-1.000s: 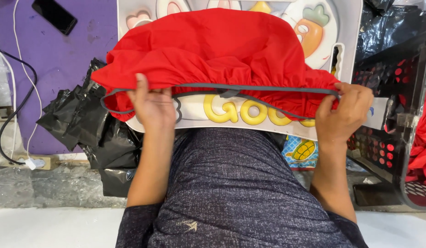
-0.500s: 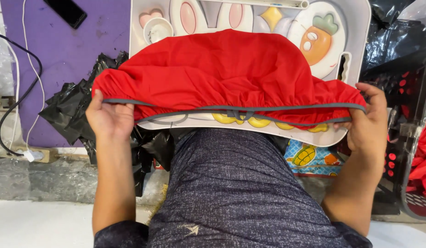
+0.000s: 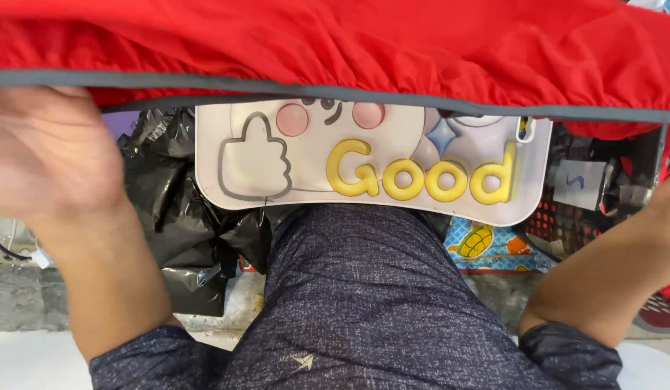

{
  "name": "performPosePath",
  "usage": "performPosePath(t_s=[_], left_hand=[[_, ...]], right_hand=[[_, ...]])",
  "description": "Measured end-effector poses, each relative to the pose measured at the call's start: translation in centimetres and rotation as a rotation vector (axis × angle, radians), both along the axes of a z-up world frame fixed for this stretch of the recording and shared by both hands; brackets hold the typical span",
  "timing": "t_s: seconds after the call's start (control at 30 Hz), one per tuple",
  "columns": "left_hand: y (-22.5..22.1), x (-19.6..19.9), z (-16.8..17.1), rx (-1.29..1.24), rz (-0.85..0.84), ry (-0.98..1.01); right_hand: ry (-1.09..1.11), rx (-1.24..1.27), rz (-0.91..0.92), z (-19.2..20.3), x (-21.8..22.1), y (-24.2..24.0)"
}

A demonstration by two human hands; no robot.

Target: Trimming loose threads from red fabric covers using scissors and inspecting the elastic bands.

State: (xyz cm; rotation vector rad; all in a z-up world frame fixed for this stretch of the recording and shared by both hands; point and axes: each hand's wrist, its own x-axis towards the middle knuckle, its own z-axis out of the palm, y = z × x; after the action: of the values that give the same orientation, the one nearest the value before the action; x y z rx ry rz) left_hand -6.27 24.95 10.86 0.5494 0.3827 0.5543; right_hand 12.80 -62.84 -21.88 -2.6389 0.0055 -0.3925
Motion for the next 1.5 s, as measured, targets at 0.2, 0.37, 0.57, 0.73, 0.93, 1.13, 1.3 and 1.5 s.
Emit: performPosePath(t_s=[0.2,0.37,0.57,0.73,0.93,1.13,1.3,1.5], left_hand=[[-1.5,-0.3,-4.2,-0.100,-0.030,0.258],[-0.3,-3.1,-8.7,-0.223,-0.112,0.365],[-0.6,-5.2,-8.3,-0.215,-0.234,0.149],[-1.1,-8.2,-8.6,-0.286,-0.345,0.120],[2.6,-12.6,-12.7,-0.268,-0.566,0.332],[6.9,-13.0,-10.3,0.439,-1.180,0.991],[6.1,-9.4,-3.5,1.568,-0.668,1.338],[-4.8,3.0,-1.2,2.147,-0.166,0.288]], right_hand=[[0.029,0.622,0.172,20.4,-5.7,31.2],[0.328,0.829,0.040,19.1,-7.2,32.2],[0.240,0.783,0.196,20.0,-7.6,31.8],[0.289,0.698,0.300,19.8,-8.1,31.8],[0.325,0.765,0.244,19.7,-8.1,32.1],[0.286,0.726,0.226,19.9,-8.2,32.6],[0.328,0.792,0.201,20.5,-8.2,33.3],[0.377,1.134,0.098,19.6,-8.3,34.3]])
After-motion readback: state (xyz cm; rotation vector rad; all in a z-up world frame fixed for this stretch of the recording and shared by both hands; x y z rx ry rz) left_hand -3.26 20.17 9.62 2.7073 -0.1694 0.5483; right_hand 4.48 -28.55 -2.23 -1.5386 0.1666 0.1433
